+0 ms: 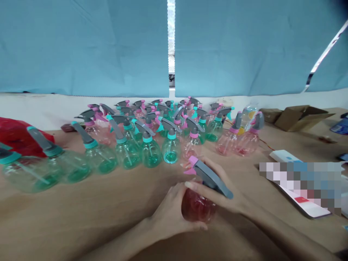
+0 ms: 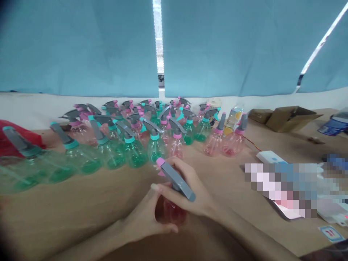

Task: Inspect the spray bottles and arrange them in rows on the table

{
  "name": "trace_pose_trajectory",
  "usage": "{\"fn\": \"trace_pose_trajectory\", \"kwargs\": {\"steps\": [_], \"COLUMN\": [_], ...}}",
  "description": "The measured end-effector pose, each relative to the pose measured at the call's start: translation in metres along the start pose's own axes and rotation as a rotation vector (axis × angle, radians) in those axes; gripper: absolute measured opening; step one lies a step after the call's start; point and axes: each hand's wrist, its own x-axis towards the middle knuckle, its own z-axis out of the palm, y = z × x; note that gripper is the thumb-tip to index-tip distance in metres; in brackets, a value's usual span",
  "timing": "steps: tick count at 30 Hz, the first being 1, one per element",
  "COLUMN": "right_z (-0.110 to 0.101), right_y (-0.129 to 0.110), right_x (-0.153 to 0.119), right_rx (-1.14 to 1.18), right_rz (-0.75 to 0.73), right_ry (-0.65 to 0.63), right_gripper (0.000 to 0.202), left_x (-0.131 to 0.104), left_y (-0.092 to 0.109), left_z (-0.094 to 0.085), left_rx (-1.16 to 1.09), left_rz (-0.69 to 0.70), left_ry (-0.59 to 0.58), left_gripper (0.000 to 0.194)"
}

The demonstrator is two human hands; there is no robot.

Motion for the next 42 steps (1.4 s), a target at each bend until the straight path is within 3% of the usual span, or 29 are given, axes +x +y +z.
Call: {"fn": "trace_pose_trajectory", "kwargs": {"steps": [3, 8, 12, 15, 19, 24, 31, 38, 42], "right_z": [0.01, 0.011, 0.004, -0.002, -0.009, -0.022, -0.032, -0.03, -0.03], "right_y": [0.007, 0.016, 0.018, 0.021, 0.031, 0.035, 0.028, 0.035, 0.033], "right_x": [-0.001, 0.007, 0.018, 0.026, 0.027, 0.025, 0.026, 0.024, 0.028], "right_rx": [0.134, 0.038, -0.02, -0.024, 0.051, -0.065, -0.165, -0.218, -0.164], "right_rz": [0.056, 0.048, 0.044, 0.077, 0.07, 0.064, 0.09, 0.143, 0.108], "right_ry": [0.044, 0.04, 0.079, 0.076, 0.092, 0.049, 0.014, 0.069, 0.011], "right_gripper": [0.018, 0.015, 0.008, 0.005, 0.011, 0.013, 0.016, 0.024, 0.023], "left_x": [-0.001, -0.004, -0.005, -0.009, -0.015, -0.016, -0.015, -0.013, -0.013], "left_y": [0.0, -0.012, -0.028, -0.036, -0.037, -0.035, -0.037, -0.039, -0.043], "left_z": [-0.003, -0.007, -0.012, -0.018, -0.027, -0.029, -0.027, -0.025, -0.024], "left_rx": [0.06, 0.308, 0.531, 0.633, 0.686, 0.732, 0.766, 0.785, 0.771], "left_rz": [0.028, 0.04, 0.017, -0.027, -0.083, -0.093, -0.049, -0.025, -0.008], "left_ry": [0.013, 0.05, -0.024, -0.075, -0.138, -0.141, -0.081, -0.049, -0.033], "left_gripper": [0.089, 0.092, 0.101, 0.096, 0.08, 0.069, 0.062, 0.061, 0.061]}}
